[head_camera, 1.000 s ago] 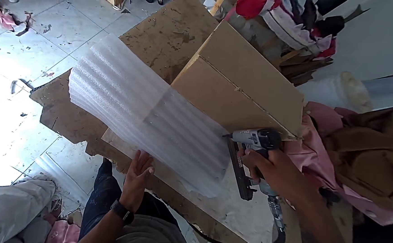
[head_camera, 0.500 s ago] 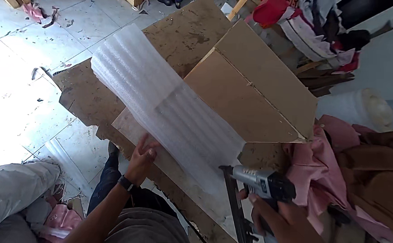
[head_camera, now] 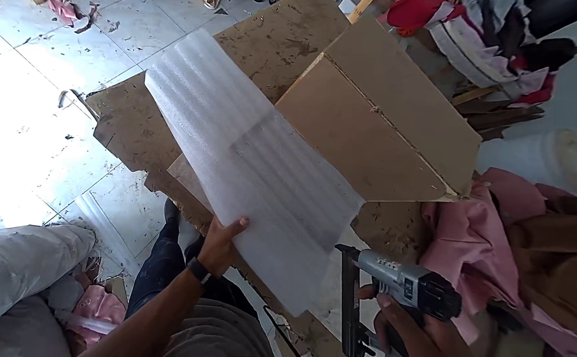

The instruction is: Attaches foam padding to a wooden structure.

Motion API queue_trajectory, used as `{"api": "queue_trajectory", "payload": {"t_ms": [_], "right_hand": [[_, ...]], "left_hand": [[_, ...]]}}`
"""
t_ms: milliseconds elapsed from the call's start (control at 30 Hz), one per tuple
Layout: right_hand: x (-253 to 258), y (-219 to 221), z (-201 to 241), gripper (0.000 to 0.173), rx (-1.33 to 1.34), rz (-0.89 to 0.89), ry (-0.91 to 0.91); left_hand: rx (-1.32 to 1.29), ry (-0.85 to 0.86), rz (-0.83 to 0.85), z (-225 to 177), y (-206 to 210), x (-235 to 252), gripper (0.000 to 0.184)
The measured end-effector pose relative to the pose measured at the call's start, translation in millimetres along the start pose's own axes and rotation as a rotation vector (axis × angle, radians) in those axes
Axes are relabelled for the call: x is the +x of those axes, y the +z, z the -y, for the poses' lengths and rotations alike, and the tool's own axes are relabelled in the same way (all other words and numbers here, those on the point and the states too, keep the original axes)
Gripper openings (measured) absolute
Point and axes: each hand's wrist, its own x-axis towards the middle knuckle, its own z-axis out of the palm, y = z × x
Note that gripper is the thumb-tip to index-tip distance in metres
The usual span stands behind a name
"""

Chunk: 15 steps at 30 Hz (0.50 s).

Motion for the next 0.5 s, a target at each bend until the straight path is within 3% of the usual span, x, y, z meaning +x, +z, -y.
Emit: {"api": "queue_trajectory", "payload": {"t_ms": [67,233,367,500], "right_hand": [[0,1,0,0.025,-0.019,0.014,0.005],[15,21,10,0.026,-0.165,0.044,0.041],[26,30,7,0.026,-0.325,0.034,0.065],[30,18,25,0.025,-0.263,0.048,0.037]], "left_hand": [[0.100,-0.009,0.045,-4,-25,-6,0.064],[0.598,0.005,-0.179,-19,-58,-6,0.041],[0.715,-0.029,-0.229,-14,-67,6,0.038],[0.743,-0.076,-0.223,-14,-70,18,0.035]]}}
